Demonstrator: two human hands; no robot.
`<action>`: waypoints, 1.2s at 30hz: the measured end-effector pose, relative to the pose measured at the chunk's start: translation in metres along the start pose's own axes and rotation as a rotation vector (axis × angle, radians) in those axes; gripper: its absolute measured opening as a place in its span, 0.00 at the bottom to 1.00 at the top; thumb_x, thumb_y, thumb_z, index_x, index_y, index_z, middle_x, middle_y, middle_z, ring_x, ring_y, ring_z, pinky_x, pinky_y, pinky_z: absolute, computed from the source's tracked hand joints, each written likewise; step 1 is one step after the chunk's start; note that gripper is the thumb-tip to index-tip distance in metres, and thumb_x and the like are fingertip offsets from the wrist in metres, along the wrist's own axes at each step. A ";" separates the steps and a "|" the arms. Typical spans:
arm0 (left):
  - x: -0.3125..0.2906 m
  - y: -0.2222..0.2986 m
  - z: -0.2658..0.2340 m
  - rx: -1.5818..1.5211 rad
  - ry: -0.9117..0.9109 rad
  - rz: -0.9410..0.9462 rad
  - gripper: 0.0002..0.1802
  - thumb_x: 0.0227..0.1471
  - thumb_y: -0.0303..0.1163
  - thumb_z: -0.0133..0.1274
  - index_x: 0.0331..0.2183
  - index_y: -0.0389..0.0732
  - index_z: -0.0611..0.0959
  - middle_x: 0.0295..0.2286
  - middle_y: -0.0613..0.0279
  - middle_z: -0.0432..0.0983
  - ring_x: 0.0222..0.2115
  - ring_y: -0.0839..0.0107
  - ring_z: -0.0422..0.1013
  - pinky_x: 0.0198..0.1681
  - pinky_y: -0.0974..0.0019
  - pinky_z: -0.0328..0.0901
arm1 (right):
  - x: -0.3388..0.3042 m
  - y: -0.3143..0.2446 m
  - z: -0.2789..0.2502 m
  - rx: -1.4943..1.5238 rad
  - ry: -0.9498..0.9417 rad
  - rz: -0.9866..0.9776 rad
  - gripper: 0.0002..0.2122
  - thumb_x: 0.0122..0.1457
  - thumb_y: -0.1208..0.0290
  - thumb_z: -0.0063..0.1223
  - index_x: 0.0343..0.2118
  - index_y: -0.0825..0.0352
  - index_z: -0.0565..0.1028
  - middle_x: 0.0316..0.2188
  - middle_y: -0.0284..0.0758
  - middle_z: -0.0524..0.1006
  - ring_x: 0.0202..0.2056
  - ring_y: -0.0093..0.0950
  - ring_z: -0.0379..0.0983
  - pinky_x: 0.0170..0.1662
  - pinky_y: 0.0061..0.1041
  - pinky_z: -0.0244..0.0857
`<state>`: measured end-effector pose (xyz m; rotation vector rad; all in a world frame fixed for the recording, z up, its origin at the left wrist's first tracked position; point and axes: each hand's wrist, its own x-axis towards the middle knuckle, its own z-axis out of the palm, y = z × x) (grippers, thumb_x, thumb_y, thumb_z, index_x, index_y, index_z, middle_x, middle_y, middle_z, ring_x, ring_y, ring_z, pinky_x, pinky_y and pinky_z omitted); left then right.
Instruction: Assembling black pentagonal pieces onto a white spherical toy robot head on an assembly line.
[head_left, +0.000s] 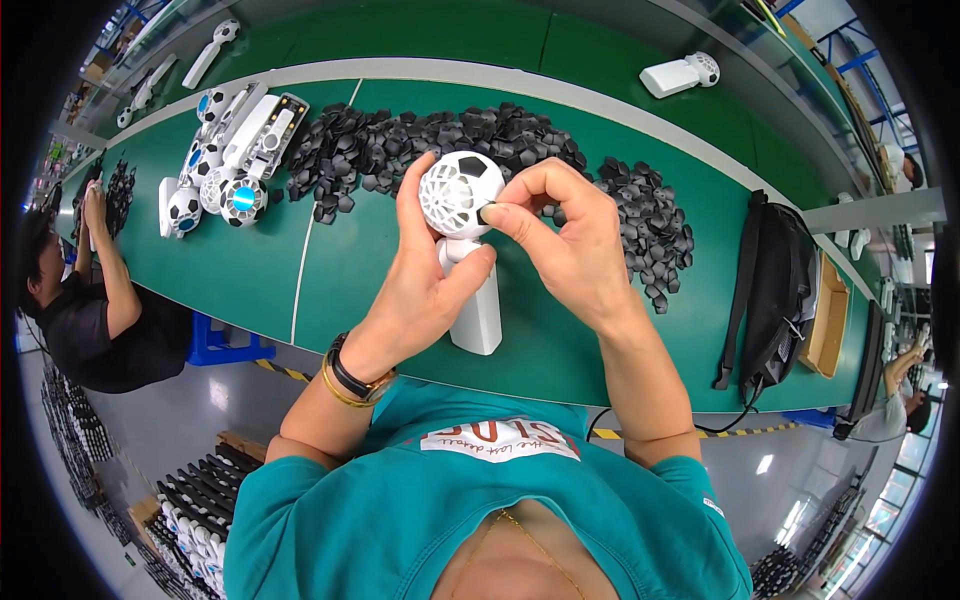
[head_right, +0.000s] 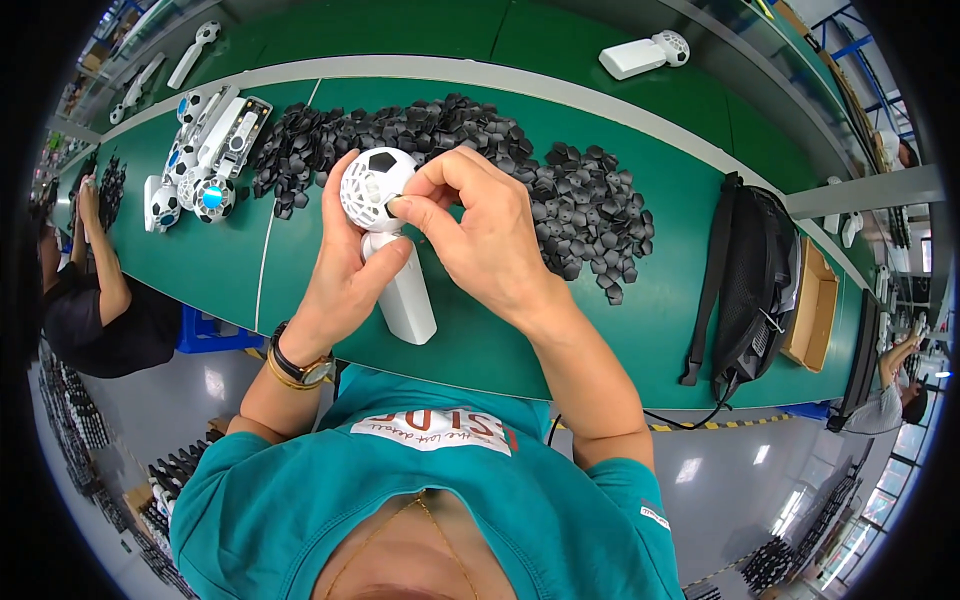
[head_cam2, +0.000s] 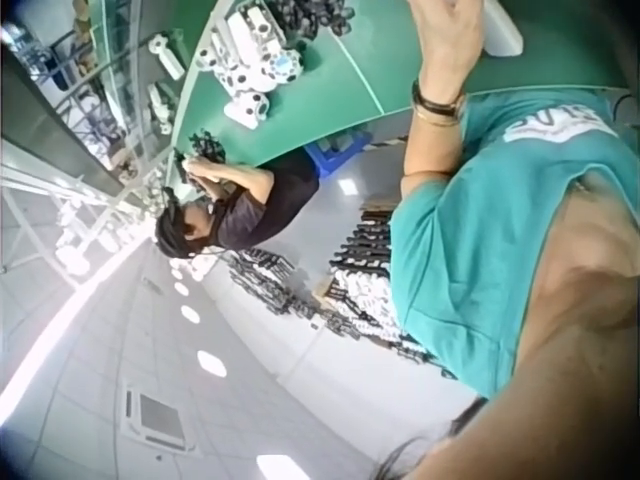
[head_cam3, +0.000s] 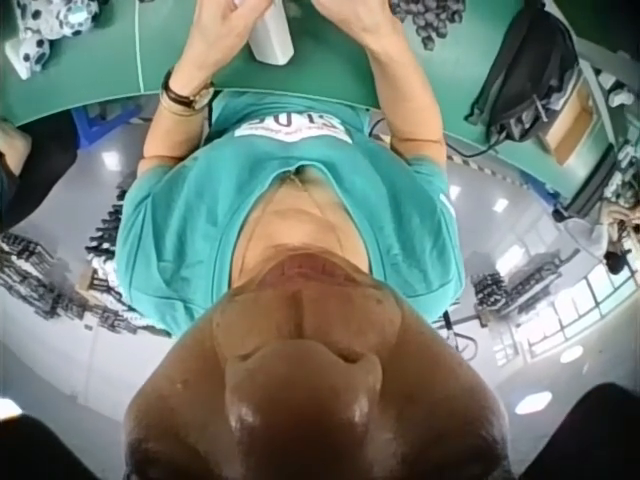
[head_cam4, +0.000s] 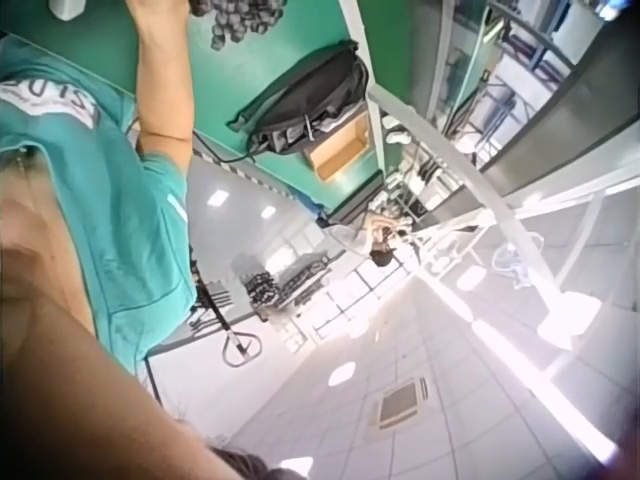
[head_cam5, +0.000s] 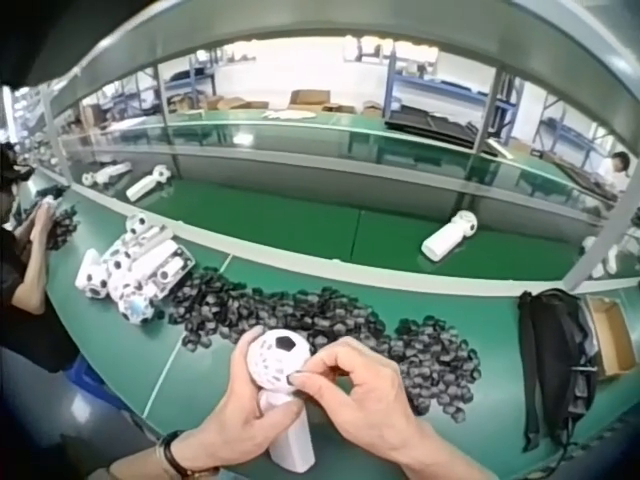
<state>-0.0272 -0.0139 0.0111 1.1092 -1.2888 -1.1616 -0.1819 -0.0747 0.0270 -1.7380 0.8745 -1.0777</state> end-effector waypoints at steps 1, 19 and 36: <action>0.000 0.000 -0.001 0.007 -0.011 0.003 0.45 0.50 0.20 0.47 0.60 0.36 0.37 0.51 0.51 0.59 0.51 0.66 0.61 0.53 0.65 0.60 | 0.001 -0.001 -0.002 -0.057 -0.015 -0.048 0.05 0.51 0.76 0.61 0.26 0.68 0.74 0.26 0.29 0.75 0.28 0.18 0.68 0.33 0.18 0.64; 0.003 -0.010 0.012 -0.020 0.100 0.121 0.45 0.54 0.21 0.48 0.60 0.37 0.36 0.51 0.51 0.59 0.52 0.66 0.61 0.54 0.64 0.59 | -0.014 0.013 0.035 0.181 0.198 0.088 0.07 0.58 0.72 0.55 0.30 0.68 0.70 0.26 0.27 0.72 0.28 0.14 0.66 0.30 0.15 0.62; 0.031 0.019 0.007 0.127 -0.006 0.238 0.45 0.52 0.25 0.47 0.59 0.34 0.35 0.50 0.41 0.62 0.50 0.55 0.65 0.51 0.58 0.62 | 0.016 -0.005 0.016 0.580 0.145 0.072 0.22 0.60 0.75 0.50 0.55 0.74 0.60 0.50 0.42 0.69 0.51 0.29 0.66 0.54 0.27 0.60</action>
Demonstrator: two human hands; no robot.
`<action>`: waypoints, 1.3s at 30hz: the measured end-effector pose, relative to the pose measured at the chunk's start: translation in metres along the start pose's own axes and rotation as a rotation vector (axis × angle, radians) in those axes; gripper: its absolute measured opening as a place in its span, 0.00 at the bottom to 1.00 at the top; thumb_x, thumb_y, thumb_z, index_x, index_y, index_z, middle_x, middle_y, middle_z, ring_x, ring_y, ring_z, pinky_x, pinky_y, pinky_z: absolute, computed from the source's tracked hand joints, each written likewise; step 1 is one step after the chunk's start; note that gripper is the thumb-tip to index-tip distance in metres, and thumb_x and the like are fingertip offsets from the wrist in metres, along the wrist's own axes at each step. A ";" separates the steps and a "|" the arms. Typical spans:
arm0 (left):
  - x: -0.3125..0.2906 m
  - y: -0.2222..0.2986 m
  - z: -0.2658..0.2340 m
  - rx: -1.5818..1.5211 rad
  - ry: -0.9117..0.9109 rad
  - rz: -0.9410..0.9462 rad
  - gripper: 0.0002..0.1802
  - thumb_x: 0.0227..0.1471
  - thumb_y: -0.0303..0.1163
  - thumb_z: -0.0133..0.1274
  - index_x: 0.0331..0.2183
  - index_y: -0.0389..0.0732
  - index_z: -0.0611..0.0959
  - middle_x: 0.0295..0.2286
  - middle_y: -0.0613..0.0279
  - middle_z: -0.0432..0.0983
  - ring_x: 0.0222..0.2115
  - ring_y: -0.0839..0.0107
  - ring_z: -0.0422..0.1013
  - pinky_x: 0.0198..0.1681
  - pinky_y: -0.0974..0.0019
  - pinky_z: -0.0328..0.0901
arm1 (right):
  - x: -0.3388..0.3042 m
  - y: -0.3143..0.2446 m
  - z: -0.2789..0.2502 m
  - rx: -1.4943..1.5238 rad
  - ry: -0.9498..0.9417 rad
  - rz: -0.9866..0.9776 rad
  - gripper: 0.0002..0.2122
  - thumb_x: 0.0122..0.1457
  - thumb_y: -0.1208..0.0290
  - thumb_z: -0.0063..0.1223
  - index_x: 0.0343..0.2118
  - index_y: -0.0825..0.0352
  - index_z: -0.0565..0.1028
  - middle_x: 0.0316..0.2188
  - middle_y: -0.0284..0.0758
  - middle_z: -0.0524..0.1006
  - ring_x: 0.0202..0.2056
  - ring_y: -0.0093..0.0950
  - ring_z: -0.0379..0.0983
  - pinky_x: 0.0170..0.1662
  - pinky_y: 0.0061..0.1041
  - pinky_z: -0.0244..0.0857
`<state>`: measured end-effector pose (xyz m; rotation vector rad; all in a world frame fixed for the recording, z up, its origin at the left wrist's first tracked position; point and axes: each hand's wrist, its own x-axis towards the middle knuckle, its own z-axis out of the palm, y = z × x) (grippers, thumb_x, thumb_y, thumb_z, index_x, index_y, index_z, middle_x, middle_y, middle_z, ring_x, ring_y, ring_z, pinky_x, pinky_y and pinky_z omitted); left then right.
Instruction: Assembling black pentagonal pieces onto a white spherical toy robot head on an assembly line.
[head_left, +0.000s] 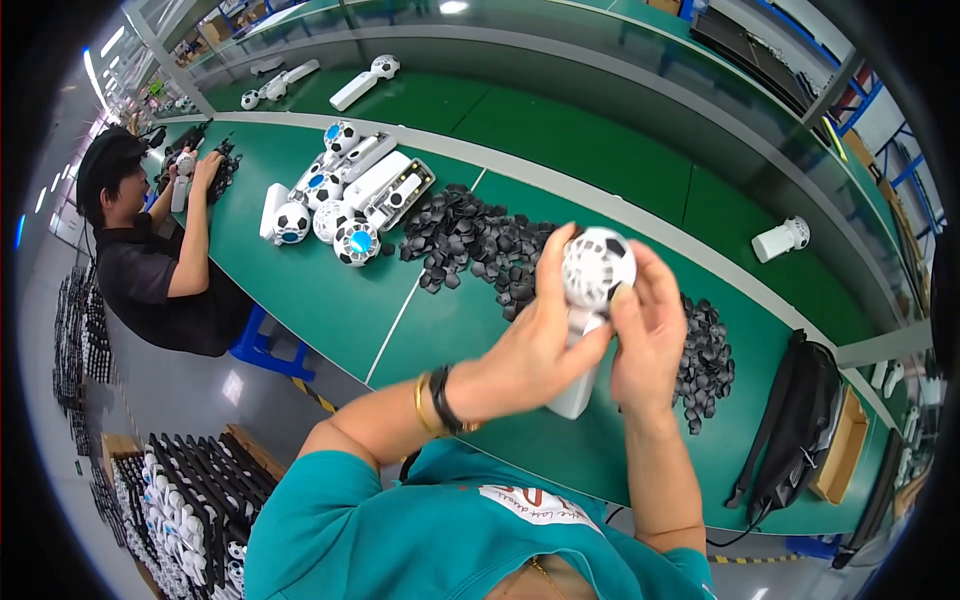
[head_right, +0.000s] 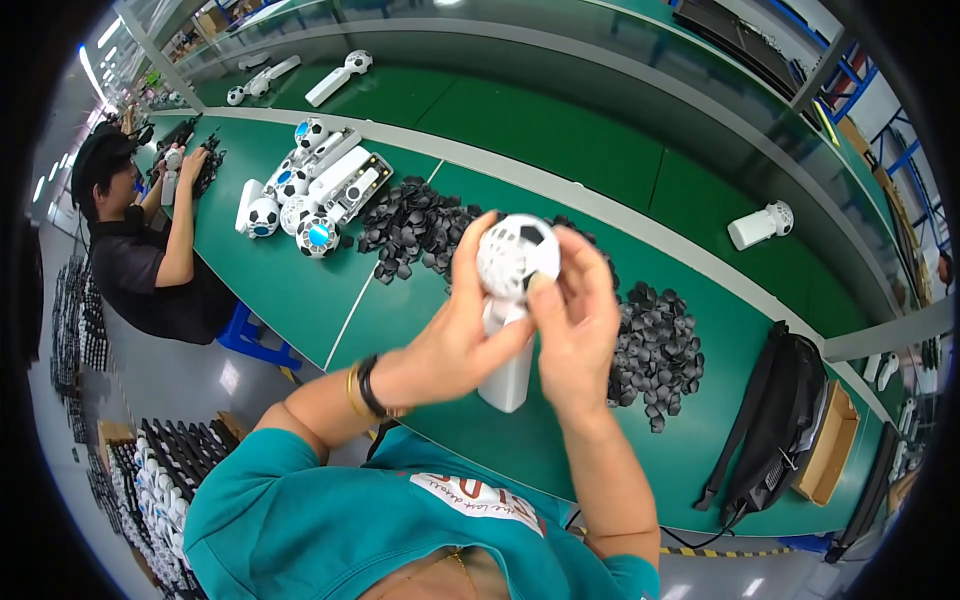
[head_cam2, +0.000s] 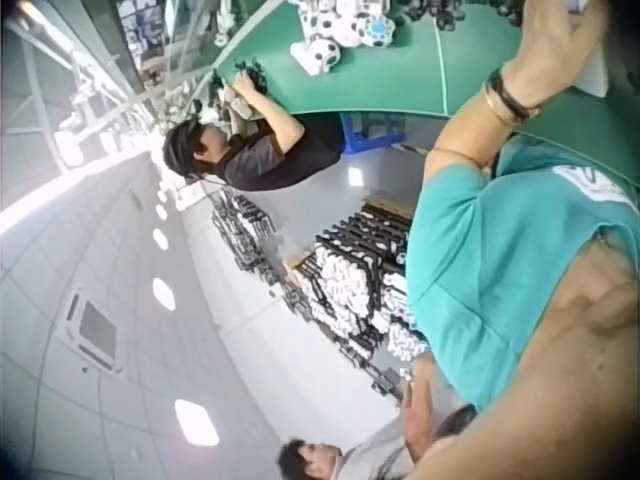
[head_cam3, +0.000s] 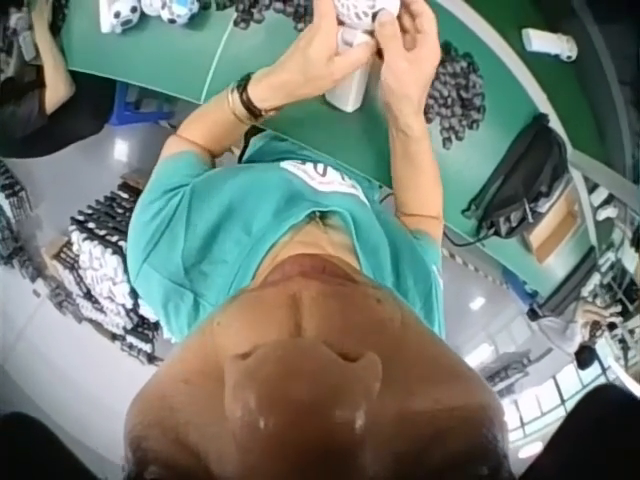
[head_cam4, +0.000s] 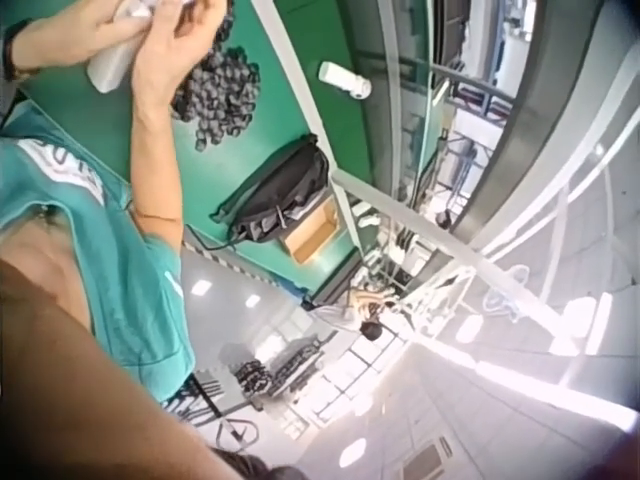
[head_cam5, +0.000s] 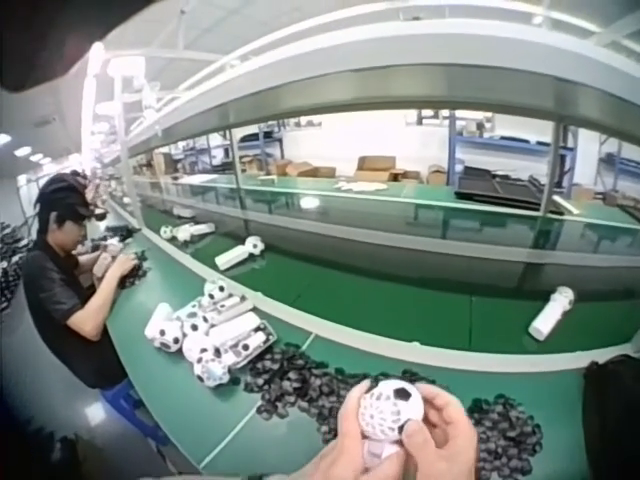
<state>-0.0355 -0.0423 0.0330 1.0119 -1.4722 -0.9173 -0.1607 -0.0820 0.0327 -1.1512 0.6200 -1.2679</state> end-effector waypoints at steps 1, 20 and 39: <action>0.014 -0.004 -0.002 -0.020 -0.040 0.016 0.45 0.52 0.27 0.48 0.59 0.34 0.36 0.49 0.41 0.62 0.50 0.54 0.65 0.51 0.58 0.62 | 0.005 -0.001 -0.003 -0.038 0.026 -0.008 0.22 0.60 0.74 0.50 0.56 0.73 0.60 0.50 0.42 0.69 0.51 0.28 0.67 0.54 0.26 0.61; 0.246 -0.146 -0.002 0.498 0.166 -0.209 0.42 0.47 0.38 0.56 0.58 0.34 0.56 0.43 0.31 0.67 0.45 0.42 0.66 0.51 0.54 0.63 | -0.083 0.007 -0.049 -0.577 -0.014 0.082 0.08 0.57 0.82 0.49 0.39 0.73 0.74 0.40 0.40 0.75 0.35 0.25 0.75 0.37 0.20 0.69; -0.048 -0.073 -0.197 1.583 0.353 0.006 0.27 0.41 0.29 0.62 0.46 0.46 0.74 0.36 0.53 0.71 0.39 0.52 0.67 0.45 0.57 0.63 | -0.092 0.021 -0.031 -0.603 -0.186 0.085 0.10 0.59 0.78 0.50 0.43 0.74 0.73 0.34 0.39 0.79 0.33 0.24 0.76 0.38 0.20 0.70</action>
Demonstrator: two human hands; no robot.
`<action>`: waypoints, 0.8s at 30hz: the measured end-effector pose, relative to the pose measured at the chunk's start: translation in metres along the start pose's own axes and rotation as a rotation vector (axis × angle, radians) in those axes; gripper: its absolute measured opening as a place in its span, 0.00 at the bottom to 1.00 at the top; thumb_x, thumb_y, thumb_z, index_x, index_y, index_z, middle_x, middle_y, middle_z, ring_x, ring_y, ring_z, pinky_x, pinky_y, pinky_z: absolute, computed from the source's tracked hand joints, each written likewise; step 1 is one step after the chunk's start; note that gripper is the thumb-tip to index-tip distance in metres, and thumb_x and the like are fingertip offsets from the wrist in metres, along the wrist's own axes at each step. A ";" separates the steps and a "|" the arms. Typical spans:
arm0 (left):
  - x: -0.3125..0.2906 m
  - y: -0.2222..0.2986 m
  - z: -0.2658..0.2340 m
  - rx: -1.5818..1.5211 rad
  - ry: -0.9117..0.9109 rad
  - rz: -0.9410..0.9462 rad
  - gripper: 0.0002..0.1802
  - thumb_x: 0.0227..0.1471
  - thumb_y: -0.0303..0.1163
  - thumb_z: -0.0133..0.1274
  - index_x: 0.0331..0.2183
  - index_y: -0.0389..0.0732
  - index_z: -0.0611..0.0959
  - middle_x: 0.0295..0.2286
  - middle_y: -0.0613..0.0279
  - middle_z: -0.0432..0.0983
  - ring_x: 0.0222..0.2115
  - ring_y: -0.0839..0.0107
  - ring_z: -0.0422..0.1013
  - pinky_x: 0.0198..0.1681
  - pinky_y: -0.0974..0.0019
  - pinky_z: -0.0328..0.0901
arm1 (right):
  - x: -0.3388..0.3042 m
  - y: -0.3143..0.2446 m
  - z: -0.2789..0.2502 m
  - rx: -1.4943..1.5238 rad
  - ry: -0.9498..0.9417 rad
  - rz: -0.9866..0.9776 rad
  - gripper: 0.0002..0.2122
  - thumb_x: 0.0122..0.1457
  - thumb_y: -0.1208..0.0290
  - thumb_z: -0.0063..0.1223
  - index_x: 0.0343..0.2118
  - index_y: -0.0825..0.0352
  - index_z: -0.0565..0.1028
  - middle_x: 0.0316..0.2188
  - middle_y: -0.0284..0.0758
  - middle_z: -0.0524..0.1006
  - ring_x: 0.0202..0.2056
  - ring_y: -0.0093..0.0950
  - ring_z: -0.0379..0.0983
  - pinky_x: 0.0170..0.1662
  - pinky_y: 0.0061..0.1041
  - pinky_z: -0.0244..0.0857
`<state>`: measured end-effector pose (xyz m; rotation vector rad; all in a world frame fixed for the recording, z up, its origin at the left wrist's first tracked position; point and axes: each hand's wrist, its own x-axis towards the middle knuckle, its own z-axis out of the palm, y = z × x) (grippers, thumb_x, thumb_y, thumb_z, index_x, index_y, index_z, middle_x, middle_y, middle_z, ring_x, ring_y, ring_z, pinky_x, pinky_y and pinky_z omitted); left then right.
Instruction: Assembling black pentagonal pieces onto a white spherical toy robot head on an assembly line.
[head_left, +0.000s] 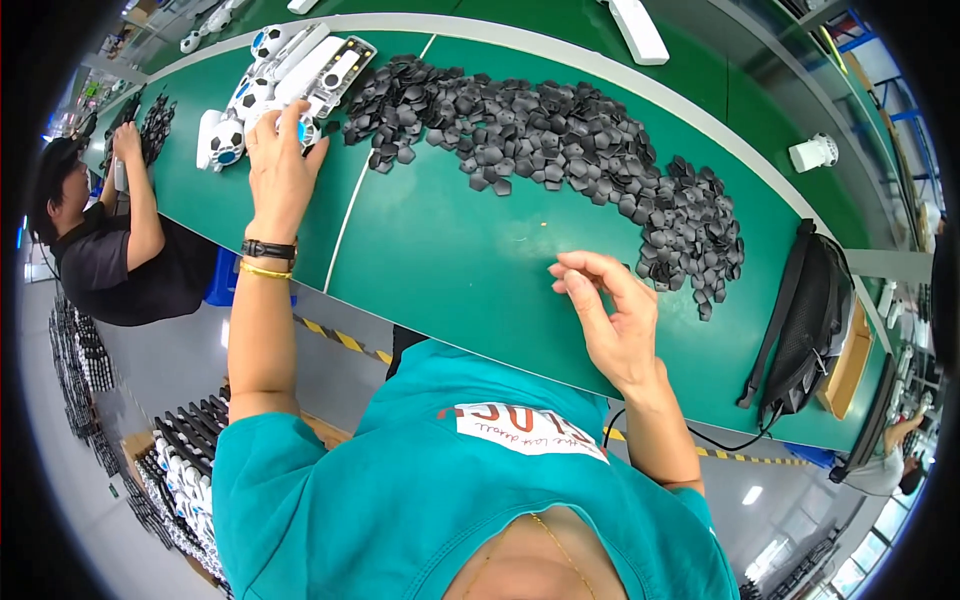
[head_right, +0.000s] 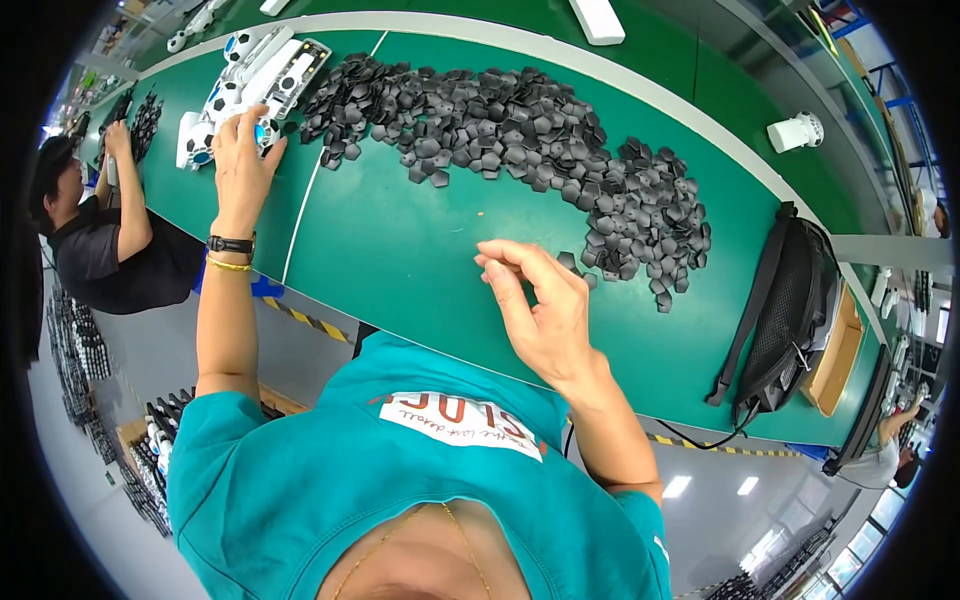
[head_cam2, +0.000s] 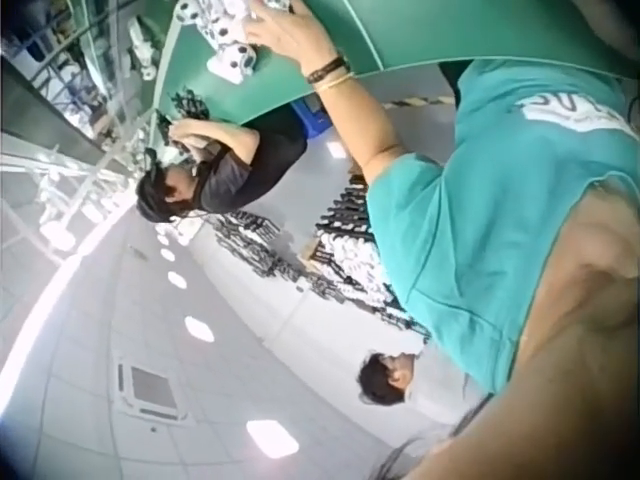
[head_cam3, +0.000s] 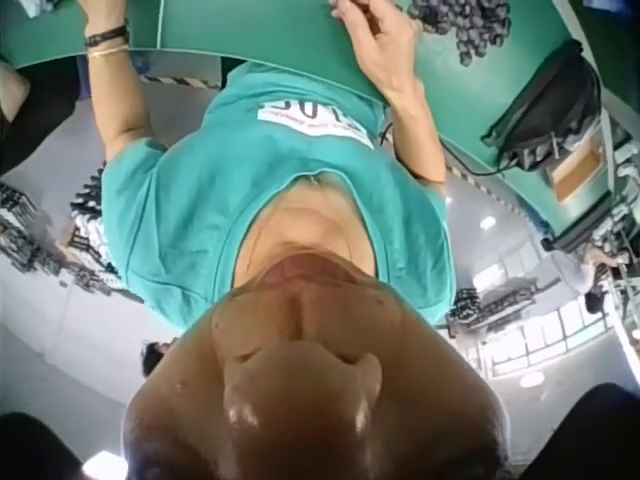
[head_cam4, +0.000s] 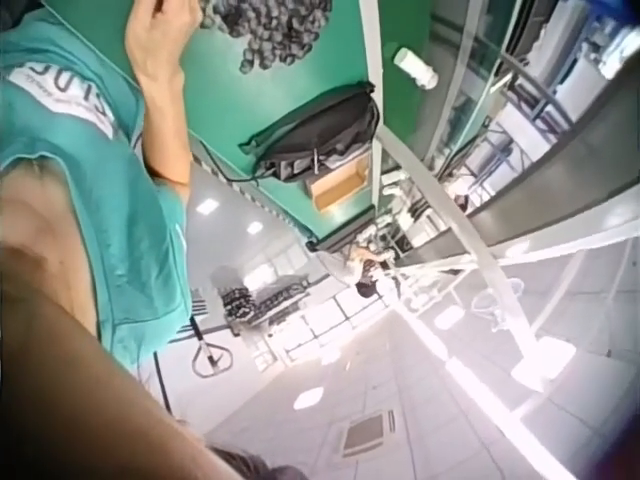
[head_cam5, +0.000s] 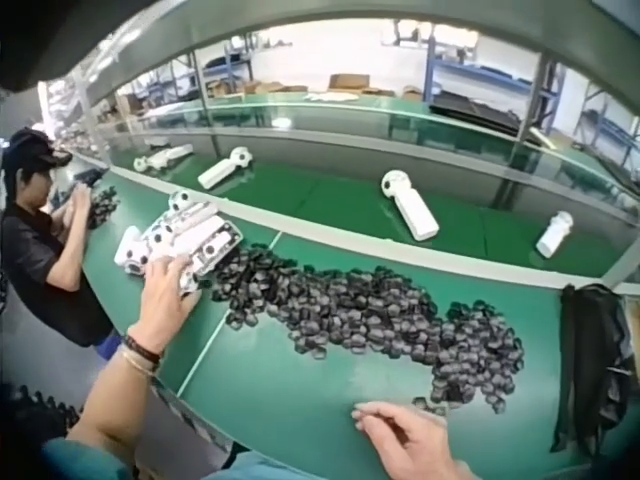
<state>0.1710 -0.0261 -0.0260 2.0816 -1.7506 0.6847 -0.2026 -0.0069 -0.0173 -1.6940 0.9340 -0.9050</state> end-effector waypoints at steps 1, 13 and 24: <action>0.000 -0.005 -0.002 0.000 0.007 0.002 0.27 0.41 0.29 0.62 0.46 0.46 0.74 0.36 0.53 0.71 0.39 0.52 0.67 0.45 0.57 0.63 | -0.002 -0.001 0.002 0.015 -0.011 0.020 0.10 0.59 0.78 0.50 0.43 0.74 0.72 0.34 0.39 0.78 0.34 0.24 0.76 0.38 0.20 0.70; -0.031 0.113 -0.074 -2.175 -0.724 -0.528 0.29 0.55 0.50 0.44 0.49 0.37 0.63 0.40 0.45 0.71 0.35 0.59 0.74 0.24 0.61 0.73 | 0.031 -0.009 0.032 0.661 0.054 -0.052 0.27 0.56 0.68 0.57 0.56 0.71 0.62 0.51 0.43 0.69 0.52 0.31 0.67 0.52 0.30 0.63; -0.071 0.187 -0.061 -1.586 -0.858 -0.210 0.28 0.46 0.29 0.59 0.48 0.35 0.67 0.37 0.57 0.72 0.32 0.69 0.73 0.27 0.65 0.73 | 0.028 -0.018 -0.003 0.045 0.146 0.038 0.18 0.55 0.70 0.55 0.47 0.72 0.69 0.43 0.43 0.74 0.49 0.34 0.67 0.50 0.32 0.63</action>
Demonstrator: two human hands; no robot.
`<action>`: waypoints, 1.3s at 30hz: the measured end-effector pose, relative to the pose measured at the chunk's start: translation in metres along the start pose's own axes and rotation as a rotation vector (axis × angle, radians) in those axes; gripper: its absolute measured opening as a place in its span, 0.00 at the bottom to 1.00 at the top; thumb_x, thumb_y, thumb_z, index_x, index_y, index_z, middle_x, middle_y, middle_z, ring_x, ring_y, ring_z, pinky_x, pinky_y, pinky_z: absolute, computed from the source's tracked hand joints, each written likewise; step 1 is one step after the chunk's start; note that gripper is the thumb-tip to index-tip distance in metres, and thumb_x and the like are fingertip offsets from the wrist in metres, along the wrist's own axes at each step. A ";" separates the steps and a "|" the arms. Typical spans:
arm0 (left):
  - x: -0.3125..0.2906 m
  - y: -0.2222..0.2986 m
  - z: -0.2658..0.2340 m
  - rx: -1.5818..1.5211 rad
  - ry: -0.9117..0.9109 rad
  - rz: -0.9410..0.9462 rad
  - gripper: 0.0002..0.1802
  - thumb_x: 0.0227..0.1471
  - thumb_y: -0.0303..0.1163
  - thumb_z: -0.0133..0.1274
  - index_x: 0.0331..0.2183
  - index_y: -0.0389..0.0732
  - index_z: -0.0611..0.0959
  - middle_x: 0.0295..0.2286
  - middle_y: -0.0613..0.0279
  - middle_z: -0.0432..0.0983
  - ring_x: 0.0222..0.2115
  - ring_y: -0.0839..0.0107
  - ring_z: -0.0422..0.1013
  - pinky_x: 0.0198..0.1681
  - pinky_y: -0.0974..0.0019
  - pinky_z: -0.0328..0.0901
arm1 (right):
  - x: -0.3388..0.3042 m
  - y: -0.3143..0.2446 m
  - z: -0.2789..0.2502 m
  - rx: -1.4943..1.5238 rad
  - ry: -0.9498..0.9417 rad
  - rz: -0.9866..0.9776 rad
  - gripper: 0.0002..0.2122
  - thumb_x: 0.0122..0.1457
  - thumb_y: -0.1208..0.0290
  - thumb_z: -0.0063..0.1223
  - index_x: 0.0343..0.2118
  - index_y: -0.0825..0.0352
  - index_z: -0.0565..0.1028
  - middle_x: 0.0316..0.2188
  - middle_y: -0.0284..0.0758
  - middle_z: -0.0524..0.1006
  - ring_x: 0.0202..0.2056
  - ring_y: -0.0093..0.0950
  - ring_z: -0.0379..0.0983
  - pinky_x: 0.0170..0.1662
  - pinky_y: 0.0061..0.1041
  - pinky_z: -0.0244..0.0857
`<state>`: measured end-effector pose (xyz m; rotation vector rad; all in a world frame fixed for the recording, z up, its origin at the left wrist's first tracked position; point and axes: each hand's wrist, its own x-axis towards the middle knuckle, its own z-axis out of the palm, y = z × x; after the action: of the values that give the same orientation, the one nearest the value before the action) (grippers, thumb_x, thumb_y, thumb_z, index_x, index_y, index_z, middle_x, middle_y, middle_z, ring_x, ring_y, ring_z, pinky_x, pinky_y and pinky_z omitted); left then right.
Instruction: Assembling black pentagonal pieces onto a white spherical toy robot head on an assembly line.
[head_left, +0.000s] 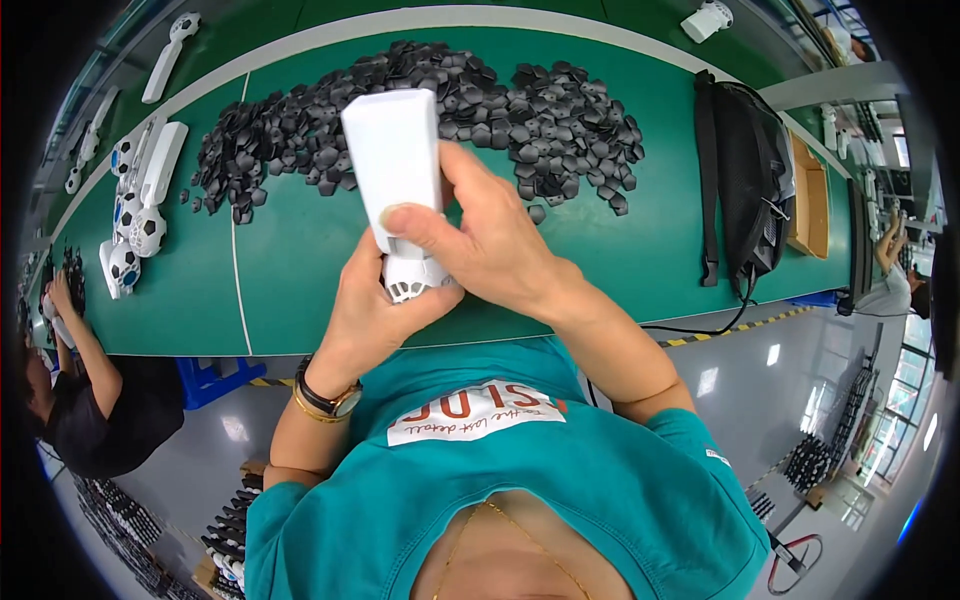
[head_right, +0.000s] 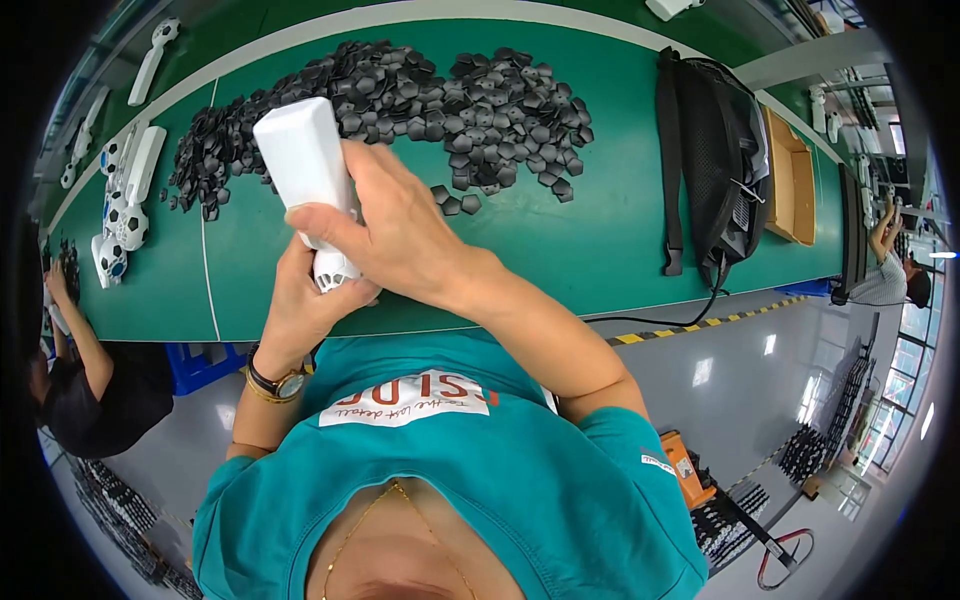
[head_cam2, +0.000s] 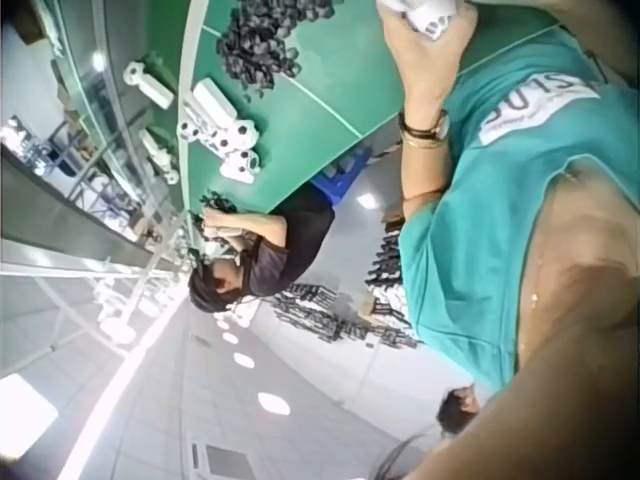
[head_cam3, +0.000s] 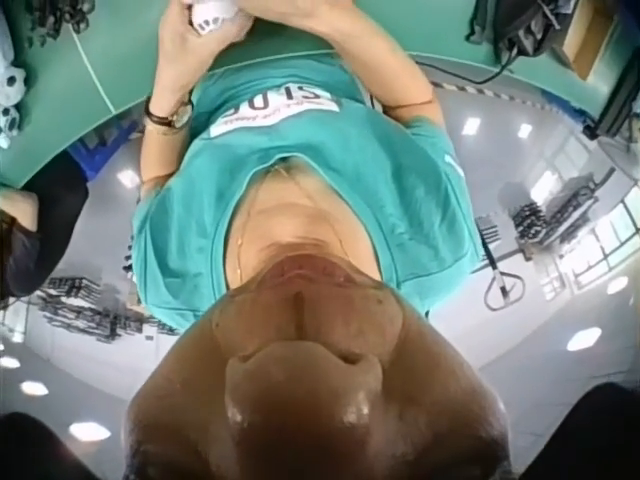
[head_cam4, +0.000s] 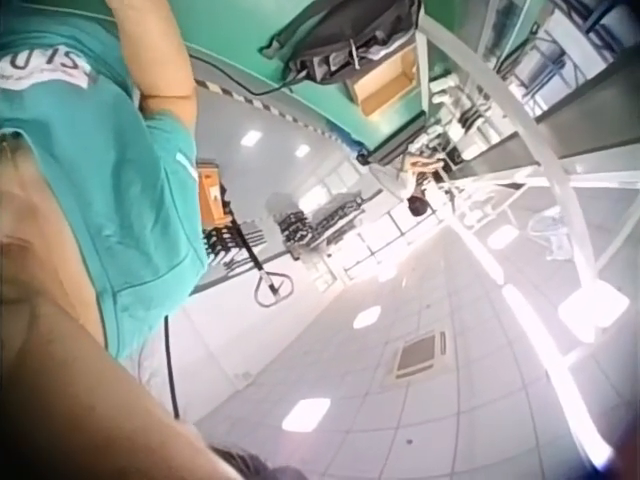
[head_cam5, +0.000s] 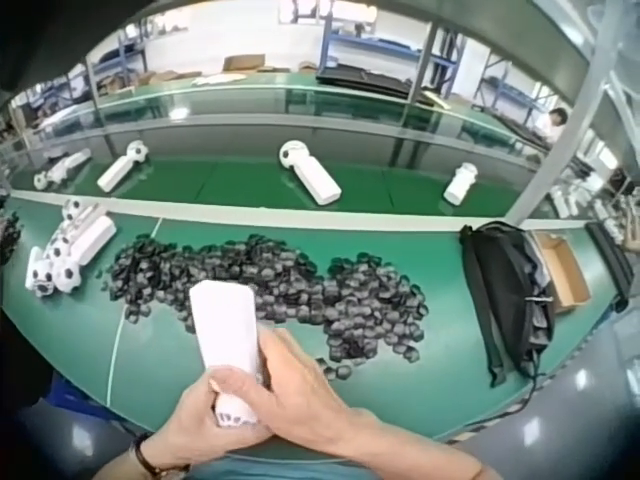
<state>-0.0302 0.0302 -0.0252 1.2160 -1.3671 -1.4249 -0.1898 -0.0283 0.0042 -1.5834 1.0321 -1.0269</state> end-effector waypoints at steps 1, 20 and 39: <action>0.001 0.000 0.000 -0.035 -0.002 -0.042 0.29 0.44 0.26 0.60 0.48 0.35 0.67 0.37 0.59 0.72 0.32 0.71 0.73 0.27 0.66 0.73 | 0.003 0.007 -0.006 -0.230 0.061 -0.206 0.16 0.55 0.72 0.54 0.45 0.71 0.70 0.42 0.42 0.74 0.48 0.35 0.67 0.49 0.31 0.64; 0.002 0.000 -0.031 -0.461 0.152 -0.098 0.28 0.48 0.29 0.56 0.50 0.33 0.66 0.37 0.57 0.72 0.34 0.68 0.74 0.31 0.64 0.75 | -0.002 0.050 -0.047 -0.796 0.056 -0.382 0.10 0.46 0.83 0.56 0.33 0.68 0.78 0.40 0.39 0.75 0.43 0.39 0.68 0.44 0.34 0.66; 0.004 -0.001 -0.027 -0.492 0.143 -0.092 0.28 0.49 0.31 0.57 0.50 0.34 0.66 0.38 0.57 0.72 0.35 0.69 0.74 0.32 0.64 0.75 | 0.017 0.039 -0.021 -0.757 -0.002 -0.423 0.07 0.45 0.80 0.60 0.29 0.67 0.78 0.31 0.34 0.76 0.33 0.34 0.71 0.34 0.31 0.68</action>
<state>-0.0042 0.0207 -0.0254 1.0366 -0.8051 -1.5852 -0.2106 -0.0574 -0.0266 -2.4980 1.1876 -0.9508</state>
